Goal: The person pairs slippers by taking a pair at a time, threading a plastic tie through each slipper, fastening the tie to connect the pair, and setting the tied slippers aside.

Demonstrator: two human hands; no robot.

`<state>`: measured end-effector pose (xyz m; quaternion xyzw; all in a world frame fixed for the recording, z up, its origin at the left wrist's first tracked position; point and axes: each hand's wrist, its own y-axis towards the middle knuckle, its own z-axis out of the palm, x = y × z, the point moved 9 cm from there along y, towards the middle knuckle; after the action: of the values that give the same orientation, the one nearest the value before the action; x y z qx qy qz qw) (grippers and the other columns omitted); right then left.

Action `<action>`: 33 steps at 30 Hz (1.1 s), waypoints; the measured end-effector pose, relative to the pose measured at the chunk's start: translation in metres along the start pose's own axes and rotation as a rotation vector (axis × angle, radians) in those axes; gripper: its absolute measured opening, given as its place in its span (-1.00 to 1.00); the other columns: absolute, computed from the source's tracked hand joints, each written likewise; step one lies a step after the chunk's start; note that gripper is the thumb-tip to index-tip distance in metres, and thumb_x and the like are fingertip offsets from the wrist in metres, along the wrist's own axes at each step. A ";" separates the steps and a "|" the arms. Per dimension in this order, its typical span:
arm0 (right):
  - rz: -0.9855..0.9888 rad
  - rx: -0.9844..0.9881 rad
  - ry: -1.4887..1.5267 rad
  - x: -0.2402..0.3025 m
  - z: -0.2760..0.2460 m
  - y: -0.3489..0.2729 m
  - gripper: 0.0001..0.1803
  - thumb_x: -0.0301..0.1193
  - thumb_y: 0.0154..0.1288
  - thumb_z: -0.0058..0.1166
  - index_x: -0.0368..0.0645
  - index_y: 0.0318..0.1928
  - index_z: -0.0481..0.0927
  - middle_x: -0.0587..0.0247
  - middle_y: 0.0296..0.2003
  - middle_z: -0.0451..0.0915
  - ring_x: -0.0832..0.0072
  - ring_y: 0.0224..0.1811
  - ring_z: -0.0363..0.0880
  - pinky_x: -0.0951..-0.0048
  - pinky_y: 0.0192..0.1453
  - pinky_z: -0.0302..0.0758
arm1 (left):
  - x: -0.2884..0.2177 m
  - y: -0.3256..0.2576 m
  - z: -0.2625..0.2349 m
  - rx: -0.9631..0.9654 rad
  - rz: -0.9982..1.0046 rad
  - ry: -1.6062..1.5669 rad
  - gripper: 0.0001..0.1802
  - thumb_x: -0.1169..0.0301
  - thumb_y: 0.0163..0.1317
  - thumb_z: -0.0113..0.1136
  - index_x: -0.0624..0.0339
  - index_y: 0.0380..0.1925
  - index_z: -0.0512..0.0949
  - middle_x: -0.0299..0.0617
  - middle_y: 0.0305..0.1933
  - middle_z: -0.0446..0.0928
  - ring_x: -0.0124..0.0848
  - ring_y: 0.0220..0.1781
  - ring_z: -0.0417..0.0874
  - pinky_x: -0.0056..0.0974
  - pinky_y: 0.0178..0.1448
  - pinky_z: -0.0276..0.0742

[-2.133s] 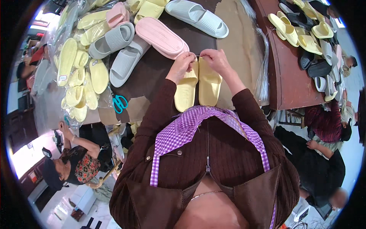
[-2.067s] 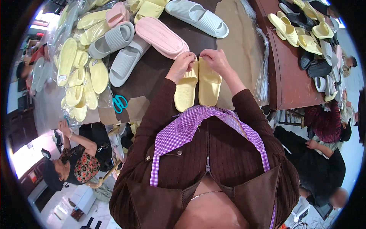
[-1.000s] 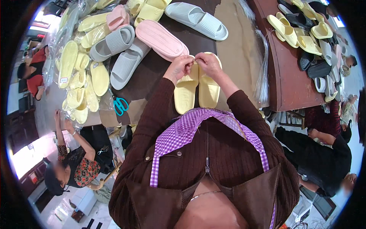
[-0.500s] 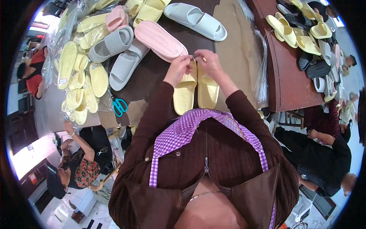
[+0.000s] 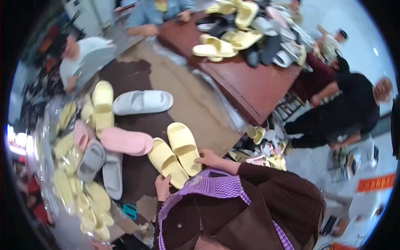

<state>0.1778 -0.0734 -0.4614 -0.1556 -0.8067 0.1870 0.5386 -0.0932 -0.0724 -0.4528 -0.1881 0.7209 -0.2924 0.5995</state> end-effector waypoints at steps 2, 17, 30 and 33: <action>0.081 -0.033 0.145 -0.006 0.001 0.000 -0.59 -0.27 0.01 0.19 -0.37 -0.22 0.58 0.06 -0.38 0.62 0.32 -0.34 0.58 0.36 -0.25 0.50 | -0.012 0.004 0.009 0.056 -0.005 0.040 -0.78 0.41 0.13 0.16 0.32 -0.26 0.48 -0.30 -0.44 0.49 -0.58 -0.55 0.42 -0.48 -0.54 0.31; 0.078 0.194 0.828 0.062 -0.023 -0.051 -0.52 -0.43 0.16 0.00 -0.36 0.10 0.38 0.11 -0.02 0.52 0.36 -0.04 0.54 0.43 0.05 0.47 | -0.097 -0.018 0.109 0.321 0.310 -0.229 -0.84 0.39 0.24 0.05 0.29 -0.31 0.45 -0.23 -0.38 0.50 -0.49 -0.43 0.52 -0.42 -0.41 0.45; -0.107 -0.488 0.839 0.041 -0.224 -0.076 -0.51 -0.53 0.02 0.02 -0.40 0.04 0.40 0.04 -0.13 0.56 0.31 -0.14 0.59 0.35 0.04 0.51 | -0.078 0.035 0.097 0.228 0.088 -0.435 -0.73 0.35 0.26 0.08 0.25 -0.10 0.41 -0.22 -0.33 0.46 -0.48 -0.42 0.48 -0.39 -0.42 0.45; -0.218 -0.640 0.887 0.029 -0.310 -0.074 -0.56 -0.51 0.07 0.01 -0.45 -0.01 0.41 -0.01 -0.12 0.55 0.26 -0.13 0.59 0.30 0.05 0.51 | -0.058 0.045 0.073 0.164 0.029 -0.530 -0.75 0.38 0.25 0.07 0.25 -0.10 0.41 -0.22 -0.33 0.46 -0.47 -0.41 0.49 -0.38 -0.41 0.45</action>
<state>0.4505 -0.0842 -0.2943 -0.2908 -0.5308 -0.2076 0.7685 -0.0063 -0.0168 -0.4465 -0.1985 0.5154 -0.2815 0.7847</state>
